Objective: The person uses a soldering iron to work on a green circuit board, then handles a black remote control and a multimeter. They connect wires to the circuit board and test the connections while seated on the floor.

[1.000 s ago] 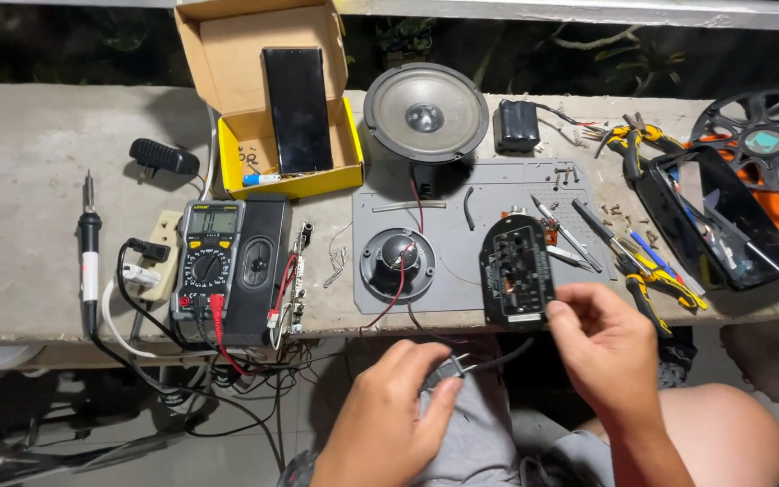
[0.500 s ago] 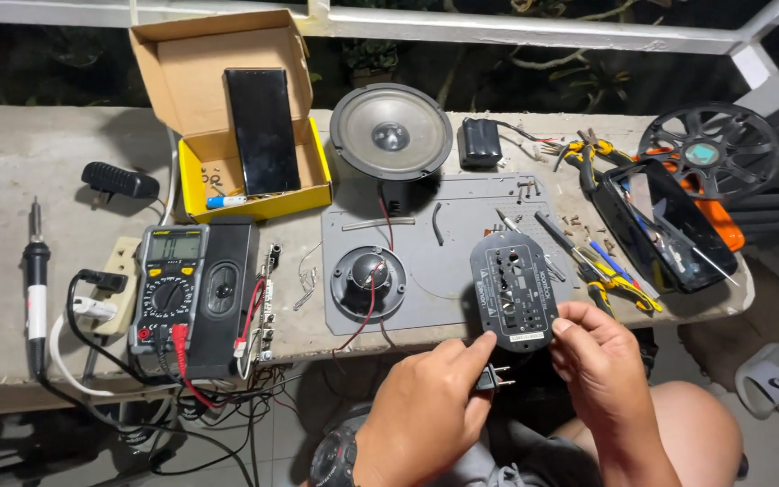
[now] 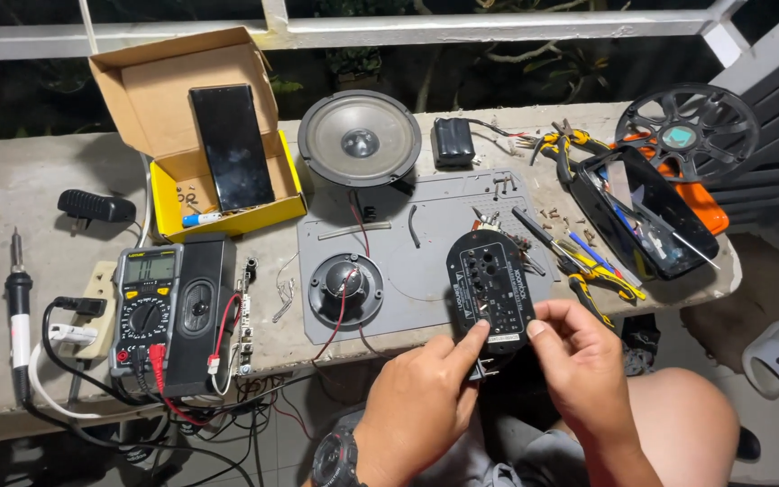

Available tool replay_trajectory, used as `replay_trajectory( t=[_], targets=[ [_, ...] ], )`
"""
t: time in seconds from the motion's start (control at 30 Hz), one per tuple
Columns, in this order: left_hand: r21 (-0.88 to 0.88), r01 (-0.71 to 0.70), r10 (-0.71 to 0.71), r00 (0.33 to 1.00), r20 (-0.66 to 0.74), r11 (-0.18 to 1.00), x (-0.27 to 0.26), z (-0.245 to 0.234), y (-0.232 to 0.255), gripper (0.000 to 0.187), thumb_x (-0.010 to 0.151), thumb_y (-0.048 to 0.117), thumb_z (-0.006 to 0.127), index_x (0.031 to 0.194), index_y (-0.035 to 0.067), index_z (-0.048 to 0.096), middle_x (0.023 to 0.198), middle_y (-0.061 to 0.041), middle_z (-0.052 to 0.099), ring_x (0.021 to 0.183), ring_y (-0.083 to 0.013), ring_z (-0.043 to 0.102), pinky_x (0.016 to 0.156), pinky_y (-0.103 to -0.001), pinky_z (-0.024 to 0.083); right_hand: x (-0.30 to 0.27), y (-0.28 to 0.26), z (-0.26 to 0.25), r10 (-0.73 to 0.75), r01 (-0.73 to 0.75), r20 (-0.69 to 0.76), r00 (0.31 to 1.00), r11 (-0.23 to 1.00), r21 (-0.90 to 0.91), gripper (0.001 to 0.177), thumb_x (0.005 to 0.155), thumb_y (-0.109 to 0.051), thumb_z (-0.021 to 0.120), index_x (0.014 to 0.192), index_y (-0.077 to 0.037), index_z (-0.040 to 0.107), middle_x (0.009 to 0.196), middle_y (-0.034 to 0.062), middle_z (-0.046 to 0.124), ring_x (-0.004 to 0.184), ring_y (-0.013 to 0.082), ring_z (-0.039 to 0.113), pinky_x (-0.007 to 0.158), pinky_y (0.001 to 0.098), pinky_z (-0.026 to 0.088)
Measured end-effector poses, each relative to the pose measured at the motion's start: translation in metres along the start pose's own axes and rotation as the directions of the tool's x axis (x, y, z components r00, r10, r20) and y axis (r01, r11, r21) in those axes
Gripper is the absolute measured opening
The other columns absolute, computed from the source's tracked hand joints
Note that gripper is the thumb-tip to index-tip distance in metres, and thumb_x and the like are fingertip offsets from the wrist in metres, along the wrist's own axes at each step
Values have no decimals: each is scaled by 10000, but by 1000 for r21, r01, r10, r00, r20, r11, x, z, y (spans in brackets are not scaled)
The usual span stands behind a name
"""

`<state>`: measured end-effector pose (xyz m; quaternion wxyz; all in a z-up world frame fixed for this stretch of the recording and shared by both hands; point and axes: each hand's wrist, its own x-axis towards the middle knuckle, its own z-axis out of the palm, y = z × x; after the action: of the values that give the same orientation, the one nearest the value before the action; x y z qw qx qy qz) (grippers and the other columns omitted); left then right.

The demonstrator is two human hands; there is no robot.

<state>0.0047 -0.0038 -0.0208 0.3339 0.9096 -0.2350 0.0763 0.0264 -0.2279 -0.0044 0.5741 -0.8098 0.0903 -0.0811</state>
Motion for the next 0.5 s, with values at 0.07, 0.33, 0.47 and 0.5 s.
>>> replay_trajectory(
  t=[0.07,0.33,0.47,0.5],
  targets=[
    [-14,28,-28,999,25,1000,0,5,-2,799,902,196,787,1682,141,622,971,-145,686,746,-462,716,618,-627,596,-5,-6,5,-36,36,2,999,999,-39,137,1067,-66,736,1157,-39,835,945,27,818,811,86,697,766,249,599],
    [-73,156,-148,984,100,985,3,6,-7,775,927,233,819,1678,233,626,976,-133,709,765,-505,720,675,-645,589,-10,-14,20,-425,408,38,904,836,-367,112,1037,-99,699,1066,-103,807,762,-29,659,580,98,502,624,301,491],
    [-103,152,-140,983,117,983,-5,4,-6,802,995,304,791,1737,141,534,1050,-163,733,850,-500,726,722,-639,580,2,-14,24,-569,535,64,820,721,-440,109,1036,-43,687,1094,-73,775,933,52,745,719,212,655,716,380,539],
    [-131,164,-150,983,108,978,-8,1,-7,763,995,298,788,1699,102,569,1123,-174,754,897,-509,738,760,-626,590,4,-17,26,-621,589,90,779,673,-447,111,1040,-19,680,1104,-57,762,955,72,743,755,249,679,738,406,548]
  ],
)
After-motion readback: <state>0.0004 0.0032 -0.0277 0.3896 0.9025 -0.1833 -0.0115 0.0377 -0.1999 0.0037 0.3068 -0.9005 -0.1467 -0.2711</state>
